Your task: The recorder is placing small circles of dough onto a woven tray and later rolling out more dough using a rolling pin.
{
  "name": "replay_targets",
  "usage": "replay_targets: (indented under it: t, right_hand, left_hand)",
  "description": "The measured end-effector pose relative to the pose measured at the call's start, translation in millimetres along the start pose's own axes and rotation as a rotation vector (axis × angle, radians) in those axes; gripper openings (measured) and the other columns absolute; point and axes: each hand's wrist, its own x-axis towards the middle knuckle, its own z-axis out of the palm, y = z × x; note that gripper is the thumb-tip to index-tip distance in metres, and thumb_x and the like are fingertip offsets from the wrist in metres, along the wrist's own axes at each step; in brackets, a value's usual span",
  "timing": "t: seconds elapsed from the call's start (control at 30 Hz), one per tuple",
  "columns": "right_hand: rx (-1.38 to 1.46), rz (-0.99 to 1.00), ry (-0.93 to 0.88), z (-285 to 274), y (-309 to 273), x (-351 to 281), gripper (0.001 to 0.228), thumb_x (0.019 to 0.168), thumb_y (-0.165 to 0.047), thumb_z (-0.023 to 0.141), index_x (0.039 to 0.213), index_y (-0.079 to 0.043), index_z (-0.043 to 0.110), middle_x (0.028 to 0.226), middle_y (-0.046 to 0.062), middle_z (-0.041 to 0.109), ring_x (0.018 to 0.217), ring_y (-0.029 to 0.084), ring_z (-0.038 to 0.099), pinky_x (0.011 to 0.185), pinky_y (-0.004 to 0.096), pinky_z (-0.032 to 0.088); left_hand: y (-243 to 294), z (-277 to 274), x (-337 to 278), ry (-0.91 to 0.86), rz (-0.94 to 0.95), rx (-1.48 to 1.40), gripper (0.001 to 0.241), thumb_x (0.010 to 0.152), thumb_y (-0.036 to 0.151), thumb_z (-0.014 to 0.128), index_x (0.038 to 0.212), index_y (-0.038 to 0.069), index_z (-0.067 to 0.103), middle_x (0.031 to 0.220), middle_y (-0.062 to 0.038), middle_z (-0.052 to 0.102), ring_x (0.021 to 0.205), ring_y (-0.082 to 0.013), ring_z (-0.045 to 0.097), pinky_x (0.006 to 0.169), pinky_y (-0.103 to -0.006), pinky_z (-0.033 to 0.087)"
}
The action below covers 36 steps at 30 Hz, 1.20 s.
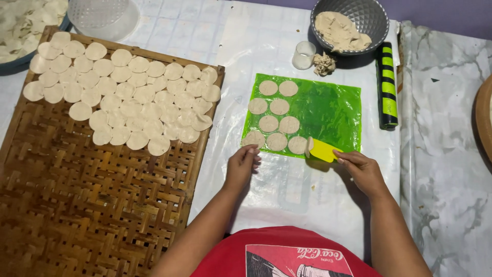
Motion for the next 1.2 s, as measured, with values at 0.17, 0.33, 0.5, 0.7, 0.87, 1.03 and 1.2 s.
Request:
replay_targets:
  t: [0.17,0.33,0.5,0.7,0.87,1.03,1.2]
  right_hand:
    - [0.027,-0.054,-0.127,27.8,-45.3,-6.2,0.029,0.094,-0.007,0.069,0.122,-0.008,0.077,0.109,0.007,0.076,0.101,0.013,0.069,0.091,0.027,0.053]
    - [-0.030,-0.128,-0.188,51.4,-80.0,-9.1,0.030,0.092,-0.005,0.069,0.120,-0.009,0.078,0.104,0.007,0.078,0.095,0.014,0.071,0.086,0.027,0.054]
    - [-0.678,-0.280,-0.096,80.0,-117.4,-16.5,0.028,0.086,-0.022,0.075,0.112,-0.029,0.081,0.097,-0.001,0.079,0.077,0.020,0.075,0.078,0.031,0.055]
    - [-0.669,-0.299,-0.114,108.9,-126.1,-14.5,0.030,0.086,-0.024,0.073,0.114,-0.033,0.080,0.100,-0.003,0.078,0.078,0.021,0.075,0.075,0.034,0.057]
    - [-0.673,-0.246,-0.147,111.9,-117.7,-9.0,0.033,0.088,-0.024,0.073,0.119,-0.033,0.078,0.103,-0.002,0.078,0.080,0.020,0.077,0.078,0.034,0.059]
    - [-0.669,-0.234,-0.135,112.3,-86.4,-1.6,0.034,0.090,-0.027,0.072,0.122,-0.035,0.077,0.107,-0.001,0.078,0.085,0.019,0.078,0.085,0.033,0.060]
    - [-0.728,-0.188,-0.149,119.3,-71.1,3.1,0.035,0.090,-0.031,0.072,0.123,-0.040,0.075,0.107,-0.006,0.079,0.086,0.016,0.078,0.087,0.032,0.060]
  left_hand:
    - [11.2,29.0,-3.9,-0.279,-0.398,-0.506,0.059,0.104,0.046,0.043,0.137,-0.001,0.054,0.113,-0.010,0.071,0.101,-0.0206,0.071,0.088,-0.0345,0.060]
    - [10.7,15.8,-0.2,-0.392,-0.380,-0.755,0.057,0.106,0.044,0.050,0.133,-0.005,0.055,0.114,-0.015,0.070,0.101,-0.0230,0.070,0.087,-0.0344,0.059]
    - [-19.4,-17.3,16.4,-0.085,-0.025,-0.159,0.025,0.100,0.013,0.073,0.117,-0.004,0.070,0.091,-0.008,0.067,0.071,-0.0126,0.058,0.063,-0.0258,0.048]
    - [22.0,-90.5,23.4,0.179,0.122,-0.020,0.020,0.098,0.017,0.069,0.113,0.004,0.074,0.089,-0.005,0.072,0.067,-0.0086,0.058,0.058,-0.0226,0.048]
    - [88.9,-207.7,11.4,0.570,0.147,0.034,0.019,0.097,0.014,0.067,0.113,0.007,0.073,0.101,-0.008,0.078,0.081,-0.0111,0.070,0.069,-0.0243,0.057]
    - [127.1,-322.7,3.3,0.868,0.202,0.169,0.016,0.099,0.016,0.065,0.112,0.008,0.072,0.104,-0.005,0.077,0.086,-0.0104,0.072,0.074,-0.0237,0.060]
    - [145.7,-377.6,12.7,0.756,0.268,0.496,0.016,0.096,0.017,0.073,0.107,0.006,0.077,0.096,-0.008,0.077,0.083,-0.0169,0.068,0.074,-0.0300,0.055]
